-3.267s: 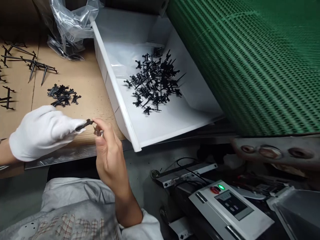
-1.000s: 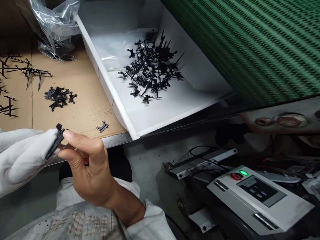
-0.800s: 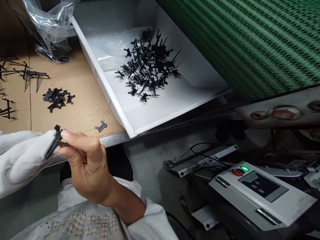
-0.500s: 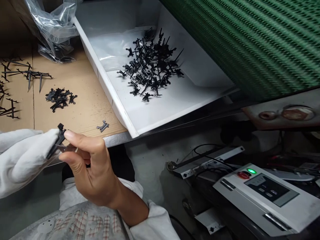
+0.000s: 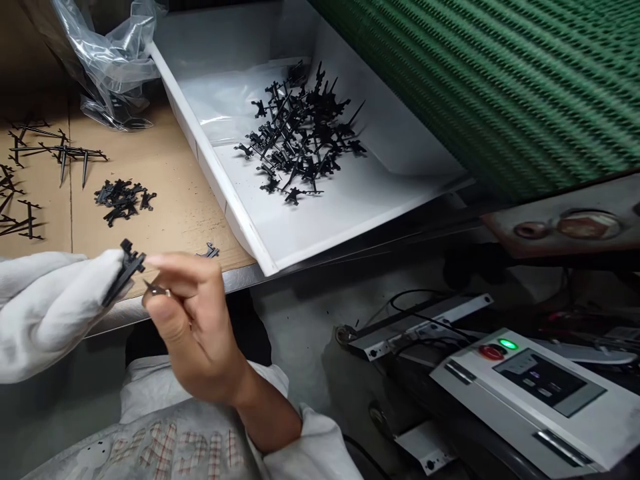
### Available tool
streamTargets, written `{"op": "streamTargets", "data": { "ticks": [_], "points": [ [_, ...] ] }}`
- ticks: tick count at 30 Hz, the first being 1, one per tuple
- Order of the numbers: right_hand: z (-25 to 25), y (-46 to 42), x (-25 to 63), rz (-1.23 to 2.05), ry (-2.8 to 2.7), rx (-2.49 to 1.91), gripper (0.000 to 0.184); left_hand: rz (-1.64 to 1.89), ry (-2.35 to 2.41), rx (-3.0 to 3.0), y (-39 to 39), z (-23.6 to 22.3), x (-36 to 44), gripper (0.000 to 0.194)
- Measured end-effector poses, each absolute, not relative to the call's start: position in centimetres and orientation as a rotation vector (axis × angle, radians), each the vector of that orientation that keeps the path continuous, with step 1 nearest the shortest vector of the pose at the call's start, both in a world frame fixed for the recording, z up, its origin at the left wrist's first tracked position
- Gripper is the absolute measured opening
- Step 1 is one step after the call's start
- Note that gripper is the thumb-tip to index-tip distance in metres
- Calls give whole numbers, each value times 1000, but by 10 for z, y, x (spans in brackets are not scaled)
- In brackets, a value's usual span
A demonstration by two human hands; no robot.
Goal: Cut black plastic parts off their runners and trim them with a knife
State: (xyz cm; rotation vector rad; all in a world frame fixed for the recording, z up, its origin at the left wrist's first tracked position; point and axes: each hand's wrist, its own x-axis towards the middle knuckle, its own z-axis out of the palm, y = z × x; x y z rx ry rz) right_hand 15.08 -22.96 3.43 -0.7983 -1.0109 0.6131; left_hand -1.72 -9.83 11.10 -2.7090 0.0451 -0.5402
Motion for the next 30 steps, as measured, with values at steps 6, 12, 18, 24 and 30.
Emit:
{"op": "streamTargets", "data": {
  "ticks": [6, 12, 18, 24, 30],
  "points": [
    [31, -227, 164, 1109, -829, -616, 27, -605, 179, -2547, -99, 121, 1, 22],
    [36, -228, 160, 1205, -644, -624, 21, -638, 43, -2664, -114, 115, 1, 18],
    [47, -230, 163, 1257, -567, -644, 21, -737, -232, -2681, -122, 101, -5, 37],
    [53, -229, 163, 1266, -495, -631, 24, -784, -20, -2747, -100, 106, 14, 18],
    [58, -229, 164, 1228, -428, -776, 35, -718, -384, -3696, -93, 90, 32, 25]
  ]
}}
